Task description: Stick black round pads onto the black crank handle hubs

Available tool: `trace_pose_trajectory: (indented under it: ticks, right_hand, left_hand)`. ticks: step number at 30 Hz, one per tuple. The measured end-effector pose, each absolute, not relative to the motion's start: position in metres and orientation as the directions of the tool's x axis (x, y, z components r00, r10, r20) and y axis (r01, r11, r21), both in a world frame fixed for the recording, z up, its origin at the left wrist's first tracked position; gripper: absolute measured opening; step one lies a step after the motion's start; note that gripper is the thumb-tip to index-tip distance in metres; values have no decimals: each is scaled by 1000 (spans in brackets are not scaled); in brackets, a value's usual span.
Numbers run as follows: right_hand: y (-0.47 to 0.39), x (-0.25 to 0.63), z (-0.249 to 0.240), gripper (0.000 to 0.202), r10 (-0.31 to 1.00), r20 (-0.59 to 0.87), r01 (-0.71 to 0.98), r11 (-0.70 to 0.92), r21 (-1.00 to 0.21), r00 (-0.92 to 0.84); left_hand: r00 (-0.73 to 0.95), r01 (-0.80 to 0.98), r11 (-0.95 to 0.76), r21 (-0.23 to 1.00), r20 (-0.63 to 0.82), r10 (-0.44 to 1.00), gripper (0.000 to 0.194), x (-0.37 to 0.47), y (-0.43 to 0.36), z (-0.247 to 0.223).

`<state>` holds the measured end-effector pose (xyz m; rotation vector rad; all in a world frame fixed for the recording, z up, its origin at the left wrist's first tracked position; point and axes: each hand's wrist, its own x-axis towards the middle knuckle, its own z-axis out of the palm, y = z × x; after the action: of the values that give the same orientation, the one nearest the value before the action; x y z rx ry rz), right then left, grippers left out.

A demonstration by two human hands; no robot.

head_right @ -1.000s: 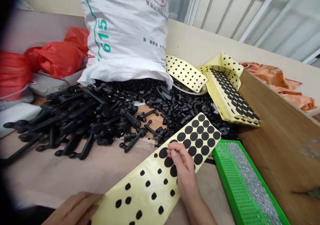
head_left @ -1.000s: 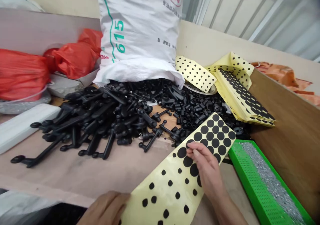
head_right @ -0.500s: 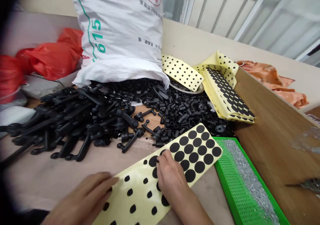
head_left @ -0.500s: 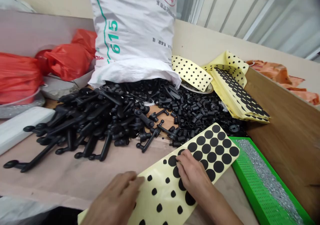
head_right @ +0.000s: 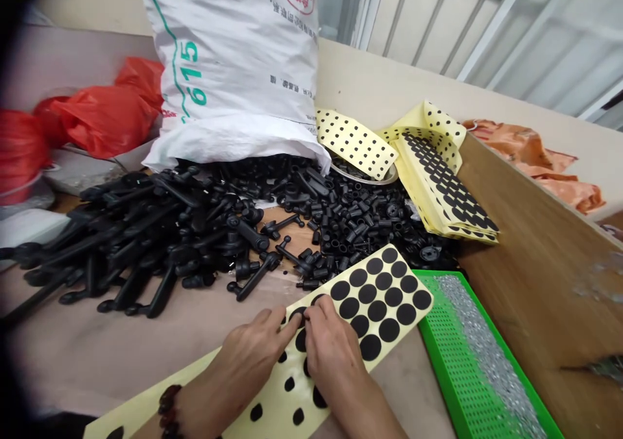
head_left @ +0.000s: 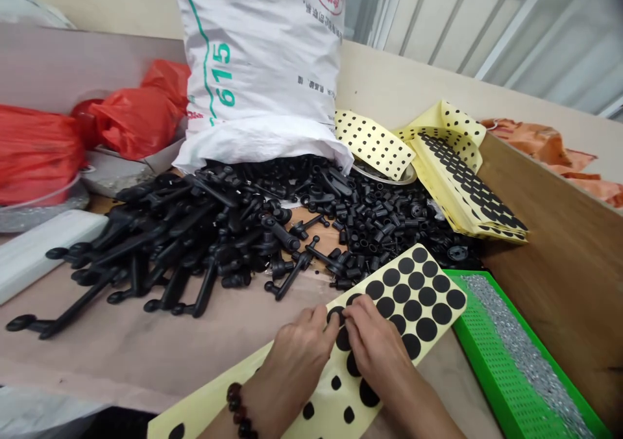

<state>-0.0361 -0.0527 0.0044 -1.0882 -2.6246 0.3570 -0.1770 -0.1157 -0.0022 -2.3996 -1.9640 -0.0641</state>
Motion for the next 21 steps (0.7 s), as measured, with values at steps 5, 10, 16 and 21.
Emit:
trace_pose_trajectory:
  ticks: [5, 10, 16, 21]
  right_hand:
    - [-50, -40, -1, 18, 691, 170, 687, 720, -92, -702]
    - [-50, -37, 4, 16, 715, 169, 629, 684, -369, -678]
    - [-51, -38, 0, 16, 726, 197, 698, 688, -200, -659]
    - [-50, -43, -2, 17, 731, 156, 720, 682, -130, -664]
  left_hand:
    - [195, 981, -195, -6, 40, 980, 47, -178, -118, -6]
    - [210, 978, -210, 1, 34, 977, 45, -176, -119, -4]
    - [216, 976, -216, 10, 45, 975, 44, -176, -121, -5]
    - [211, 975, -214, 59, 53, 976, 42, -179, -121, -7]
